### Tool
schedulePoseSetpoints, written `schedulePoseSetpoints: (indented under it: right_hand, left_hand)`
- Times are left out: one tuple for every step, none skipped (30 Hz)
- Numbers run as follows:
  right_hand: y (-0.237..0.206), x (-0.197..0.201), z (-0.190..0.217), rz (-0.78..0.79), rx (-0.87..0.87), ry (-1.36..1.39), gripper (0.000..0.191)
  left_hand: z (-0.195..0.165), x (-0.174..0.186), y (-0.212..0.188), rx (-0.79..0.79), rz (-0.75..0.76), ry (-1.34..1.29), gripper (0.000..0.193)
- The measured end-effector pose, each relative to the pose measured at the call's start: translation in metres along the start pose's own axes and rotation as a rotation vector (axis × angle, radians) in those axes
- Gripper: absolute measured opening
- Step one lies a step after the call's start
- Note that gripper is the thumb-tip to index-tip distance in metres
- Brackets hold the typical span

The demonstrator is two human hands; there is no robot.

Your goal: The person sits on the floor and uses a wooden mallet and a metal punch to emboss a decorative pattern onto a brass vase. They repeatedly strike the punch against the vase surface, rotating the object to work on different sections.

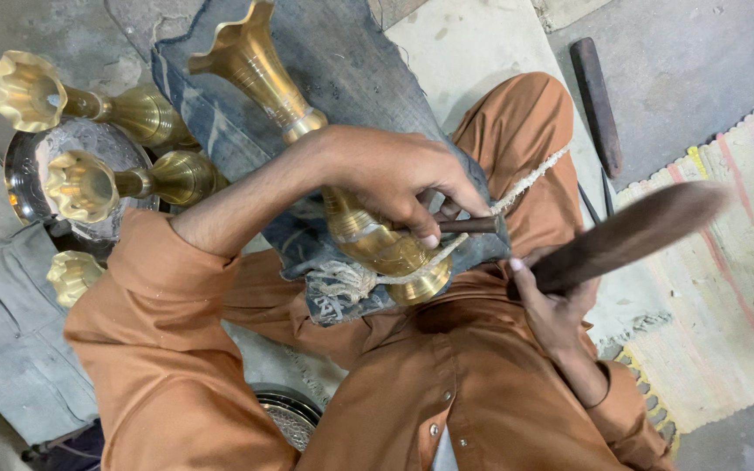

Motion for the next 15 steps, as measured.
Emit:
schedulePoseSetpoints:
  right_hand:
    - [-0.002,0.002,0.002,-0.022,0.022,0.014,0.08]
    - [-0.004,0.005,0.003,-0.044,0.043,0.029,0.079]
    - [-0.005,0.007,0.005,-0.07,0.065,0.044,0.078]
    - [-0.005,0.007,0.004,-0.065,0.048,0.124,0.078]
    - [-0.005,0.006,0.003,-0.059,0.031,0.204,0.077]
    - [-0.005,0.005,0.002,-0.051,0.012,0.284,0.077]
    - [-0.005,0.0,0.006,0.015,0.094,0.035,0.078]
    - [-0.005,-0.006,0.009,0.081,0.177,-0.211,0.079]
    - [-0.006,-0.014,0.011,0.149,0.258,-0.455,0.08]
    - [-0.004,-0.01,0.006,0.095,0.14,-0.287,0.079]
    - [-0.004,-0.007,0.001,0.036,0.03,-0.118,0.078]
    - [-0.004,-0.004,-0.004,-0.016,-0.075,0.056,0.078]
    - [-0.004,-0.005,-0.004,-0.005,-0.062,0.034,0.075]
    - [-0.005,-0.004,-0.004,0.001,-0.055,0.007,0.072]
    - [-0.005,-0.003,-0.004,0.0,-0.039,-0.02,0.069]
  left_hand:
    - [0.0,0.0,0.001,-0.01,0.011,-0.01,0.058]
    - [0.0,-0.001,0.001,-0.019,0.022,-0.02,0.058]
    - [0.001,-0.002,0.002,-0.017,0.023,-0.001,0.059]
    - [0.001,-0.003,0.003,-0.018,0.026,0.02,0.059]
    - [0.001,-0.003,0.004,-0.018,0.028,0.041,0.06]
    - [0.0,-0.003,0.004,-0.039,0.015,0.052,0.061]
    - [-0.002,-0.002,0.005,-0.058,0.0,0.064,0.062]
    - [-0.003,-0.001,0.005,-0.078,-0.015,0.076,0.064]
    - [-0.003,-0.001,0.003,-0.069,-0.008,0.064,0.062]
    - [-0.003,-0.002,0.001,-0.062,0.004,0.05,0.06]
    - [-0.002,-0.001,0.0,-0.057,0.015,0.043,0.059]
    - [-0.002,0.001,-0.001,-0.057,0.009,0.051,0.059]
    - [-0.002,0.002,-0.002,-0.054,0.005,0.047,0.059]
    - [-0.002,0.0,-0.003,-0.056,0.008,0.039,0.059]
    - [-0.001,0.0,-0.002,-0.034,0.003,0.025,0.06]
Point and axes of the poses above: each hand's wrist, its own y-axis towards the middle knuckle, its own x-axis out of the back of the hand, z = x × y, the point moved 6 cm from there along y, towards the middle knuckle, and after that the axes turned 5 degrees about -z, right-handed, at the moved point
